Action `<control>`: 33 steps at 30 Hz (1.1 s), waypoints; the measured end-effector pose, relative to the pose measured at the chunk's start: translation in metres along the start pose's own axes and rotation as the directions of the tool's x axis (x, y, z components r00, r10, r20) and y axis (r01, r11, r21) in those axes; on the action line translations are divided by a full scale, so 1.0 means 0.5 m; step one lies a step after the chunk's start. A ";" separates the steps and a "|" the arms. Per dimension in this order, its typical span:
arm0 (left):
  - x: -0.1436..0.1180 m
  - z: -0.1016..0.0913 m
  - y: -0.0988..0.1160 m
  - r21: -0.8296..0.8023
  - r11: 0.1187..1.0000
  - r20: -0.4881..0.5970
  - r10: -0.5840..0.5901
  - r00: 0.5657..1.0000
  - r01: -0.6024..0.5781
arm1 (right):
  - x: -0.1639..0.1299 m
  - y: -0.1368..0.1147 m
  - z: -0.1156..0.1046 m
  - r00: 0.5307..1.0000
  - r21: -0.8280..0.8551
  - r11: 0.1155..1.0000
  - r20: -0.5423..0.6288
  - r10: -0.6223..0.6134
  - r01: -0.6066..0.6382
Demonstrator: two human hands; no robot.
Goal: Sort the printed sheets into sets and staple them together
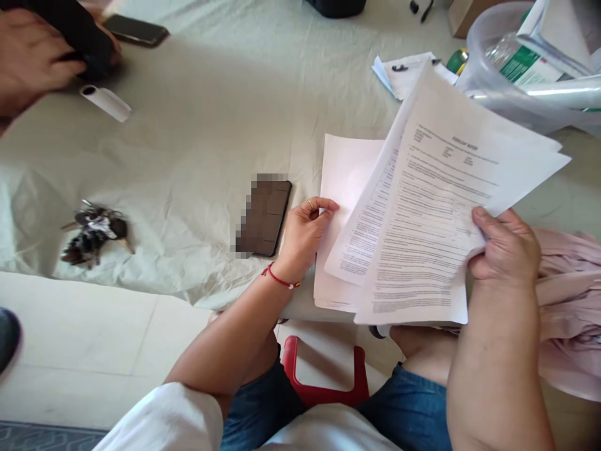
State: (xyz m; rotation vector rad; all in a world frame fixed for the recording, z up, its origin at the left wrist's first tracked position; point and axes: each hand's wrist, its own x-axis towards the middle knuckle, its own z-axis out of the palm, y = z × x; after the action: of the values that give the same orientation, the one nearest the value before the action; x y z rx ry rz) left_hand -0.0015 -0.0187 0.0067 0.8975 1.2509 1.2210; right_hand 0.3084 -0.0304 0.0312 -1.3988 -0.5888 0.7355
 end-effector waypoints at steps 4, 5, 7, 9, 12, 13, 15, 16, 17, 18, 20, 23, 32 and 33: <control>-0.007 0.007 0.009 -0.081 0.994 0.026 -0.076 0.997 0.078 | -0.009 0.005 0.006 0.998 -0.037 0.999 0.060 -0.019 0.021; -0.008 0.008 0.012 -0.106 0.992 0.022 -0.061 0.998 0.063 | -0.010 0.008 0.007 0.997 -0.051 0.998 0.072 -0.026 0.030; -0.009 0.011 0.015 -0.142 0.988 0.030 -0.049 0.998 0.053 | -0.012 0.012 0.007 0.995 -0.077 0.997 0.100 -0.021 0.029; -0.007 0.011 0.013 -0.157 0.985 0.060 -0.065 0.996 0.073 | -0.014 0.015 0.007 0.991 -0.097 0.995 0.132 -0.004 0.016; -0.002 0.008 0.005 -0.151 0.985 0.082 -0.073 0.994 0.085 | -0.017 0.016 0.008 0.986 -0.113 0.993 0.168 0.002 0.018; 0.000 0.006 0.003 -0.144 0.986 0.076 -0.070 0.995 0.081 | -0.018 0.017 0.008 0.984 -0.117 0.993 0.179 0.002 0.020; 0.002 0.005 0.000 -0.121 0.990 0.054 -0.070 0.996 0.076 | -0.019 0.019 0.008 0.980 -0.120 0.993 0.198 0.008 0.017; 0.003 0.005 0.000 -0.109 0.991 0.044 -0.072 0.996 0.076 | -0.019 0.021 0.007 0.979 -0.120 0.993 0.205 0.013 0.012; 0.003 0.005 0.000 -0.096 0.993 0.036 -0.072 0.997 0.075 | -0.019 0.022 0.006 0.978 -0.119 0.993 0.209 0.017 0.008; 0.002 0.005 0.001 -0.087 0.994 0.030 -0.070 0.997 0.072 | -0.018 0.024 0.006 0.978 -0.117 0.993 0.210 0.019 0.006; 0.002 0.006 0.002 -0.076 0.995 0.024 -0.063 0.998 0.065 | -0.018 0.025 0.005 0.977 -0.114 0.993 0.213 0.016 0.009; 0.002 0.007 0.004 -0.057 0.997 0.016 -0.056 0.998 0.056 | -0.020 0.026 0.006 0.975 -0.118 0.993 0.221 0.010 0.017; 0.007 0.001 -0.001 -0.065 0.997 -0.021 -0.035 0.999 0.033 | -0.005 0.026 -0.006 0.993 -0.152 0.988 0.117 0.004 0.014; 0.007 0.001 -0.002 -0.076 0.996 -0.015 -0.040 0.999 0.039 | -0.004 0.025 -0.009 0.992 -0.159 0.987 0.122 0.018 0.001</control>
State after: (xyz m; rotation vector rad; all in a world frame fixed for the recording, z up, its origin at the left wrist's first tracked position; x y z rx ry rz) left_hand -0.0013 -0.0155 0.0051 0.8056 1.2216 1.2386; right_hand 0.3088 -0.0347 0.0186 -1.5106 -0.7519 0.7998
